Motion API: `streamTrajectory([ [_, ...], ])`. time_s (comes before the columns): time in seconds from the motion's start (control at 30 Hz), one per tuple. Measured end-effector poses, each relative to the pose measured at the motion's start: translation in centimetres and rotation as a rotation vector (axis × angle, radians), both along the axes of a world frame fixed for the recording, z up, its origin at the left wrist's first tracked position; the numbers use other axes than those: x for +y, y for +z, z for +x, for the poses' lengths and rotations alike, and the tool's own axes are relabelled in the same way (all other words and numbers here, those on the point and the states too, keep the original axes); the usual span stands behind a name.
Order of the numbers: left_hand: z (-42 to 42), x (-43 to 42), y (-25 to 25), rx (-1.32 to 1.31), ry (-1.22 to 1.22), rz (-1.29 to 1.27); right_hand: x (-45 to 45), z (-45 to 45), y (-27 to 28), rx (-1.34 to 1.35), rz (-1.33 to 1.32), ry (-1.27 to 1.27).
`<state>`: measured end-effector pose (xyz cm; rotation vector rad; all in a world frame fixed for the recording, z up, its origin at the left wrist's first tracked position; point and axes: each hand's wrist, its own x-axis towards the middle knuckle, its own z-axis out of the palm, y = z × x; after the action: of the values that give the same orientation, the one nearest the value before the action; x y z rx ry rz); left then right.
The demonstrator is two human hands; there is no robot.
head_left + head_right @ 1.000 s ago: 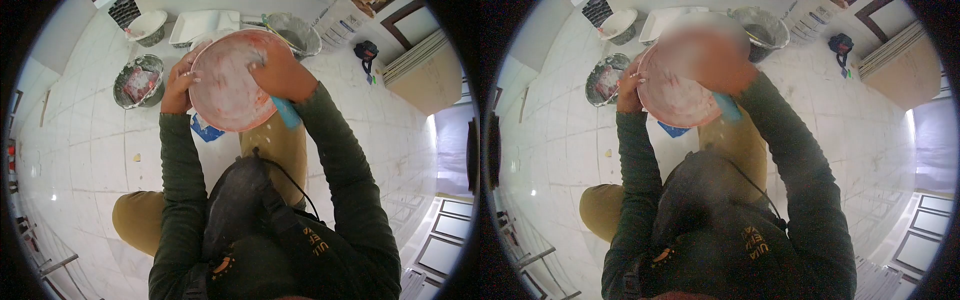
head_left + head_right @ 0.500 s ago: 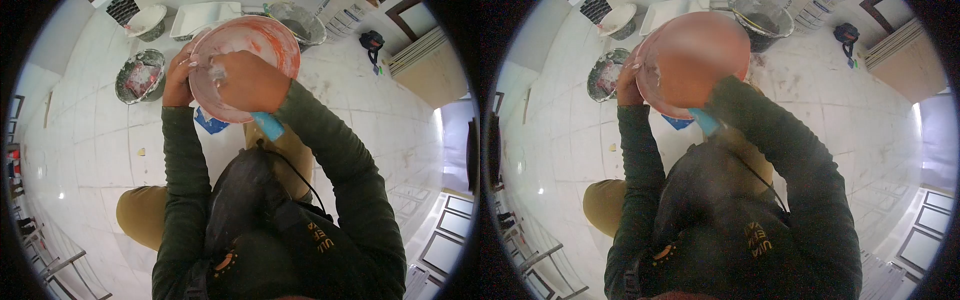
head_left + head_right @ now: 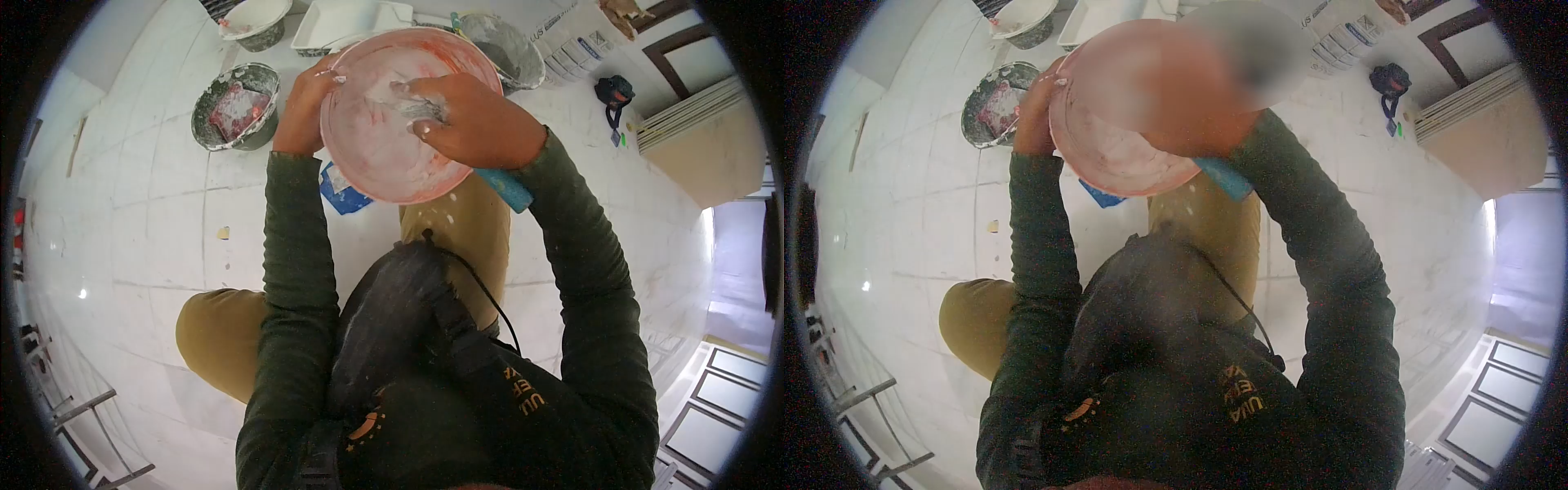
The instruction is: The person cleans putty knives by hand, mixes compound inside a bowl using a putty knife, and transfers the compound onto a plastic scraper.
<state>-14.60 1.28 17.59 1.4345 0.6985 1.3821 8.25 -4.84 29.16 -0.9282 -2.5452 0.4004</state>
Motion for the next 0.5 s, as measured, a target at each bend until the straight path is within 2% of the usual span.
streamTrajectory([
  [0.07,-0.2,0.3,-0.6,0.246,0.178,0.306,-1.1,-2.2,-0.8,0.093,0.138,-0.051],
  [0.13,0.3,-1.5,2.1,0.494,0.354,0.743,-1.7,-3.3,-0.9,0.027,0.064,-0.028],
  [0.2,0.7,-2.0,4.3,0.435,0.233,0.773,-1.8,-3.7,-0.7,-0.204,-0.217,0.068],
  [0.3,0.7,-1.8,5.2,0.474,0.182,0.784,-3.6,-3.1,-1.3,-0.452,-0.239,0.158],
  [0.4,0.1,-1.4,4.2,0.559,0.135,0.725,-4.8,-2.1,-1.5,-0.593,-0.203,0.144],
  [0.5,0.3,0.2,3.5,0.426,0.037,0.531,-5.4,-0.8,-1.2,-0.76,-0.224,0.132],
])
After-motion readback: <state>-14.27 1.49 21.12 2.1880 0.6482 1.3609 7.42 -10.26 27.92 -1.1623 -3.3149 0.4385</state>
